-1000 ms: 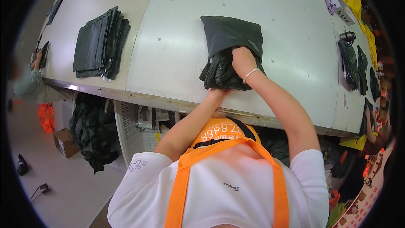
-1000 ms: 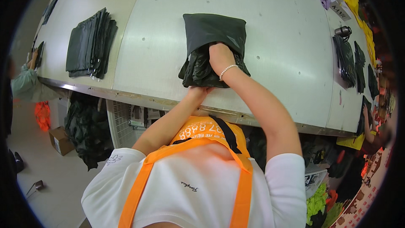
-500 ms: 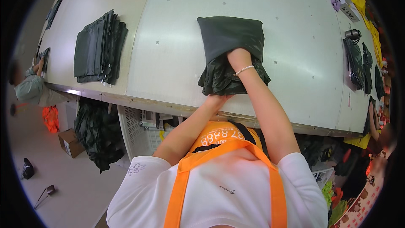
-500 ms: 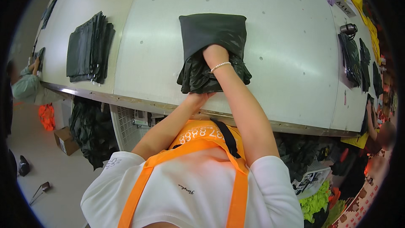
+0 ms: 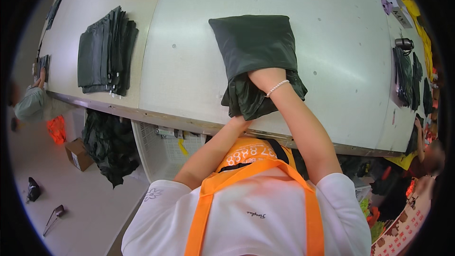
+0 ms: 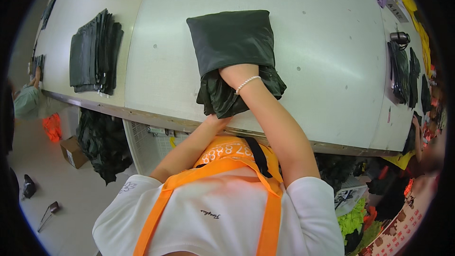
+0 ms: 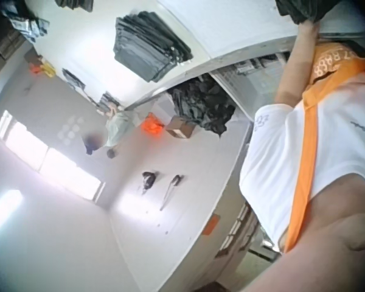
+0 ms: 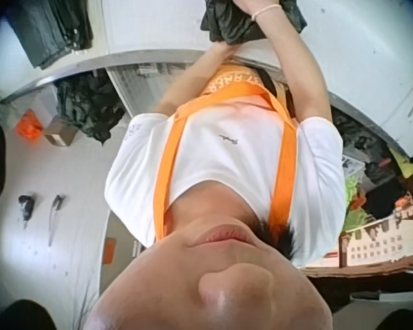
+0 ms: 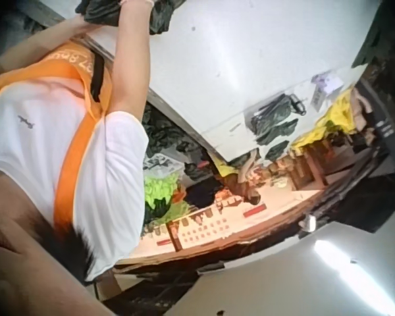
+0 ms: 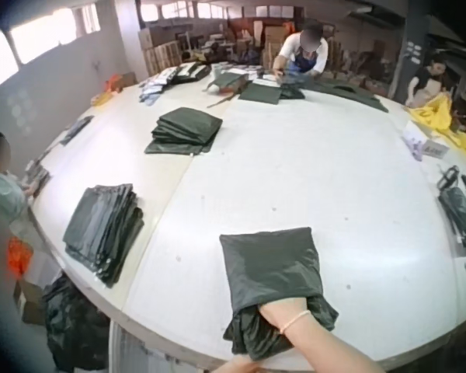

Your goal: The person folds a dark green jacket on a white table, aligning edges and smoothing the fabric. They then unfold it, zip it closed, and refold it into a compact stack.

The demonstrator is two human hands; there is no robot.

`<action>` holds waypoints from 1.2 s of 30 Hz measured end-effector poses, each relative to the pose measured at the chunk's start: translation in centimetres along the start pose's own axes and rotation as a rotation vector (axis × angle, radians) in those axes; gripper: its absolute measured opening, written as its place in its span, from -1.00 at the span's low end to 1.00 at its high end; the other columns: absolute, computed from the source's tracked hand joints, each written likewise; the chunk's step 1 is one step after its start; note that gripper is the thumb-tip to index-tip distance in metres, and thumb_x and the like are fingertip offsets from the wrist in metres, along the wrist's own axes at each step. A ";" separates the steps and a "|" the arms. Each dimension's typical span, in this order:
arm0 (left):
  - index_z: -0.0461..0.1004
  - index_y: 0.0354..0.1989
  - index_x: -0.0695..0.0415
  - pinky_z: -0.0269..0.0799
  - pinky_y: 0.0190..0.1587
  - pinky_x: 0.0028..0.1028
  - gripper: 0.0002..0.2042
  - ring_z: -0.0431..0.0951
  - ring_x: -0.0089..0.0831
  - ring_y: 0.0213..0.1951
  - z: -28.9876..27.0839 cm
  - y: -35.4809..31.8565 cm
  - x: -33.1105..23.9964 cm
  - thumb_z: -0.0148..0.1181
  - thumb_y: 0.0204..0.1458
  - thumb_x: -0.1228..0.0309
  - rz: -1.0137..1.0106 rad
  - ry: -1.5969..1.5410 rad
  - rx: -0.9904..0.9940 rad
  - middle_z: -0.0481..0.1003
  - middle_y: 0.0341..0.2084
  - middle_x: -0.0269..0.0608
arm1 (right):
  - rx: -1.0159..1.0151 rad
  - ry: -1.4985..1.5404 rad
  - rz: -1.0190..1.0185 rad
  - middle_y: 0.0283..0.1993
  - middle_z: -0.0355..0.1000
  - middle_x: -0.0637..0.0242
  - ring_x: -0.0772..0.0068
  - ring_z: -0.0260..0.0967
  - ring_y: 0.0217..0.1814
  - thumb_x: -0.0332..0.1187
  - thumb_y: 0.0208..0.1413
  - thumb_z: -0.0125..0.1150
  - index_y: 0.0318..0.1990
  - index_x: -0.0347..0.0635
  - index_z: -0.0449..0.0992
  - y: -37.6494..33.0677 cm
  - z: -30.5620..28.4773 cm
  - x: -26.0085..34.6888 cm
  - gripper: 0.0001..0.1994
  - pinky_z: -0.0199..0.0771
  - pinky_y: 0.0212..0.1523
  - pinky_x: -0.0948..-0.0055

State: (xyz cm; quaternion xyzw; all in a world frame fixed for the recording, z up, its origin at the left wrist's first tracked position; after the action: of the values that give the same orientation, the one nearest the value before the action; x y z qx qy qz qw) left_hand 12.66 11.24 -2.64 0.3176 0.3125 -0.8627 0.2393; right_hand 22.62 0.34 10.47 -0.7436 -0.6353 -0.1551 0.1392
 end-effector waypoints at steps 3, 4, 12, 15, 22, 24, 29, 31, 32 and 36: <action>-0.06 0.36 -0.09 0.11 0.27 -0.28 -0.46 0.10 -0.38 0.30 -0.1 -0.3 -0.2 -0.09 0.24 0.17 -0.176 -0.246 -0.043 0.04 0.31 -0.33 | 0.101 0.093 0.056 0.24 0.25 0.03 0.00 0.12 0.29 -0.05 0.15 -0.08 0.15 -0.24 0.34 0.4 2.0 -2.6 -0.47 0.00 0.32 0.18; -0.05 0.36 -0.09 0.12 0.27 -0.28 -0.46 0.10 -0.38 0.29 0.1 -0.4 -0.3 -0.09 0.24 0.16 -0.216 -0.293 -0.052 0.05 0.31 -0.34 | 0.100 0.115 0.070 0.23 0.25 0.02 -0.01 0.12 0.29 -0.05 0.15 -0.08 0.15 -0.25 0.34 0.6 3.0 -3.2 -0.47 0.00 0.32 0.17; -0.02 0.35 -0.11 0.15 0.25 -0.27 -0.48 0.11 -0.40 0.29 -0.3 -0.6 0.3 -0.11 0.24 0.15 -0.147 -0.249 -0.013 0.08 0.29 -0.38 | -0.124 0.322 0.060 0.22 0.24 -0.05 -0.07 0.12 0.28 -0.05 0.14 -0.07 0.15 -0.25 0.33 -0.5 8.2 -5.1 -0.47 0.00 0.32 0.15; -0.10 0.36 -0.01 0.13 0.29 -0.33 -0.40 0.06 -0.37 0.31 -0.8 -0.5 0.8 0.03 0.18 0.43 0.123 -0.144 0.072 -0.06 0.35 -0.30 | -0.030 0.100 -0.013 0.22 0.22 -0.09 -0.09 0.11 0.28 -0.03 0.14 -0.08 0.15 -0.24 0.32 -3.1 4.7 -0.2 -0.46 0.01 0.31 0.15; 0.07 0.29 -0.07 0.18 0.25 -0.16 -0.55 0.19 -0.33 0.25 -0.4 -0.7 0.8 -0.18 0.26 0.14 -0.171 -0.384 -0.012 0.15 0.27 -0.32 | 0.176 0.185 0.059 0.15 0.31 0.05 0.04 0.19 0.22 -0.09 0.19 -0.22 0.05 -0.18 0.40 -1.2 8.8 -0.5 -0.55 0.08 0.25 0.17; 0.10 0.28 -0.11 0.21 0.21 -0.17 -0.55 0.23 -0.35 0.23 0.1 -0.7 -0.2 -0.19 0.25 0.08 -0.122 -0.377 -0.012 0.19 0.25 -0.34 | 0.342 0.303 0.052 0.12 0.33 0.00 0.00 0.20 0.20 -0.01 0.18 -0.14 0.07 -0.17 0.40 -1.2 6.8 0.1 -0.52 0.01 0.28 0.17; 0.17 0.24 -0.22 0.28 0.16 -0.25 -0.55 0.30 -0.40 0.17 1.2 -0.4 -0.8 -0.12 0.20 -0.01 -0.143 -0.382 -0.081 0.25 0.19 -0.45 | -0.186 -0.228 -0.097 0.03 0.35 -0.11 -0.14 0.14 0.21 0.12 0.10 0.00 0.11 -0.25 0.38 -10.0 1.1 -3.3 -0.38 -0.19 0.35 0.06; 0.25 0.17 -0.20 0.28 0.16 -0.25 -0.61 0.33 -0.39 0.14 1.8 -0.8 -1.4 -0.09 0.19 0.04 -0.185 -0.371 -0.220 0.32 0.13 -0.44 | -0.303 0.116 -0.111 -0.17 0.47 0.04 0.05 0.34 0.01 -0.10 0.18 0.02 -0.03 -0.28 0.48 -10.7 0.7 -4.9 -0.59 0.14 0.18 0.19; 0.27 0.14 -0.17 0.29 0.16 -0.24 -0.64 0.34 -0.38 0.12 1.8 -1.0 -1.5 -0.07 0.19 0.09 -0.179 -0.388 -0.251 0.33 0.10 -0.41 | -0.361 0.490 -0.076 -0.24 0.49 0.09 0.16 0.39 -0.11 -0.17 0.18 0.04 -0.12 -0.29 0.51 -11.3 0.0 -5.5 -0.66 0.26 0.06 0.28; 0.33 0.04 -0.01 0.29 0.16 -0.22 -0.73 0.37 -0.34 0.07 2.6 -1.6 -3.0 -0.03 0.18 0.27 -0.127 -0.453 -0.227 0.38 0.01 -0.29 | -0.532 0.965 0.152 -0.43 0.49 0.28 0.55 0.40 -0.40 -0.38 0.19 0.03 -0.33 -0.32 0.52 -16.6 -3.0 -6.9 -0.80 0.39 -0.32 0.58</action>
State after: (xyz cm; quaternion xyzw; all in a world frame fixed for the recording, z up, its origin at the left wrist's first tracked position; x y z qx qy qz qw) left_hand 12.75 11.15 1.66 0.0672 0.3649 -0.8846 0.2824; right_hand 5.02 -4.49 10.53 -0.6414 -0.3831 -0.6227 0.2324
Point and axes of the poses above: each hand's wrist, its own y-axis towards the middle knuckle, its own z-axis out of the palm, x = y × z, the point moved 3 cm from there along y, towards the middle knuckle
